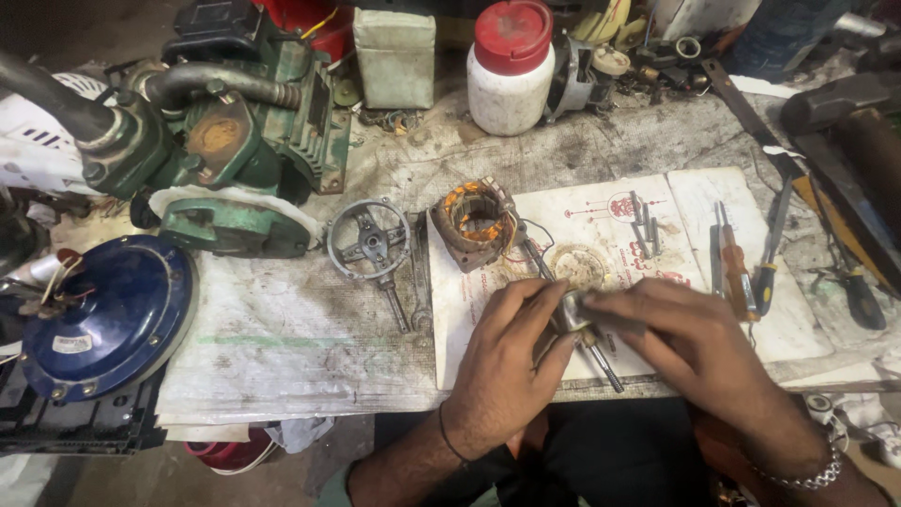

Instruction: The person holds a cylindrical metal motor armature on a workbench and repeatedly rubs a rectangular sanding block around its surface, rotating the part to work different sides by hand throughout the clip.

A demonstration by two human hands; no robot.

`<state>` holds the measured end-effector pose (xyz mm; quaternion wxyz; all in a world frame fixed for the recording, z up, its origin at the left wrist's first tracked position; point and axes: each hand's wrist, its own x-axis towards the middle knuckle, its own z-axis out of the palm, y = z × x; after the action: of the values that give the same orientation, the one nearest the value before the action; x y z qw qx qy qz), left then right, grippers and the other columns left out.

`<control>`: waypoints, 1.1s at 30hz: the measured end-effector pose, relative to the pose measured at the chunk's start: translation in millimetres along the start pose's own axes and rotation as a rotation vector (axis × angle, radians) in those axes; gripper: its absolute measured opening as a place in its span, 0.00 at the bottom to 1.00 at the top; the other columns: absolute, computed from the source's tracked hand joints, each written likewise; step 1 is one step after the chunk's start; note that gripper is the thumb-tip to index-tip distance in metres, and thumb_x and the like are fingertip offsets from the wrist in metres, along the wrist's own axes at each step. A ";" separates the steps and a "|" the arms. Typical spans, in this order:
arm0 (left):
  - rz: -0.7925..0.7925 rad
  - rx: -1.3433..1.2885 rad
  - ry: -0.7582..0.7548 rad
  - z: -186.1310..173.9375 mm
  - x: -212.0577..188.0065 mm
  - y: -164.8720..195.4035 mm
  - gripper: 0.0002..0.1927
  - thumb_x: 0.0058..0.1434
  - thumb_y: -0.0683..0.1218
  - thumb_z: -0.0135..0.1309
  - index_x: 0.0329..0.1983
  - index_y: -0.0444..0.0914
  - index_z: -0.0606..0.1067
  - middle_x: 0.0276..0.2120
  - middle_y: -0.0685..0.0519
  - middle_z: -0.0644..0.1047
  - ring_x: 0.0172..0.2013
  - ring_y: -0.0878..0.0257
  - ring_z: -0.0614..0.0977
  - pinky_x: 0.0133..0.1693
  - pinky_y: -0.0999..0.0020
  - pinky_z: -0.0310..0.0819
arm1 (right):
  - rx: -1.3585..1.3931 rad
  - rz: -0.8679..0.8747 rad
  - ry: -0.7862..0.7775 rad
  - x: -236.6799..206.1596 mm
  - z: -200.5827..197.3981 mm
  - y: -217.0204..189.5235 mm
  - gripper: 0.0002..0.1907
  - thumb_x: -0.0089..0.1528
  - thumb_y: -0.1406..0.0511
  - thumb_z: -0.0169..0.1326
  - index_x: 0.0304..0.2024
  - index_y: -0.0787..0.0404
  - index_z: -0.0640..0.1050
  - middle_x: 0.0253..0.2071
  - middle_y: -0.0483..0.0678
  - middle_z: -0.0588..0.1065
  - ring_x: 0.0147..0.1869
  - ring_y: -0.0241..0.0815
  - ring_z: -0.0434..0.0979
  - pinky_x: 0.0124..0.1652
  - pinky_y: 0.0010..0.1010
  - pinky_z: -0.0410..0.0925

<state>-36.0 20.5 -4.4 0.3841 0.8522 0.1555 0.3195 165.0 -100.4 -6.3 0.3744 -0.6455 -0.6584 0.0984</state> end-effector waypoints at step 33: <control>-0.059 -0.061 0.017 -3.2 2.6 4.9 0.29 0.60 0.39 0.58 0.65 0.30 0.68 0.54 0.39 0.74 0.54 0.46 0.80 0.56 0.56 0.76 | 0.091 0.107 -0.108 1.9 -3.2 -5.0 0.23 0.58 0.69 0.56 0.57 0.58 0.80 0.41 0.48 0.84 0.44 0.43 0.85 0.43 0.35 0.77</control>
<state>-36.1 20.4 2.0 0.4176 0.8324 0.1739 0.3201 163.4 -100.5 -0.3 0.3615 -0.6557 -0.6371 0.1829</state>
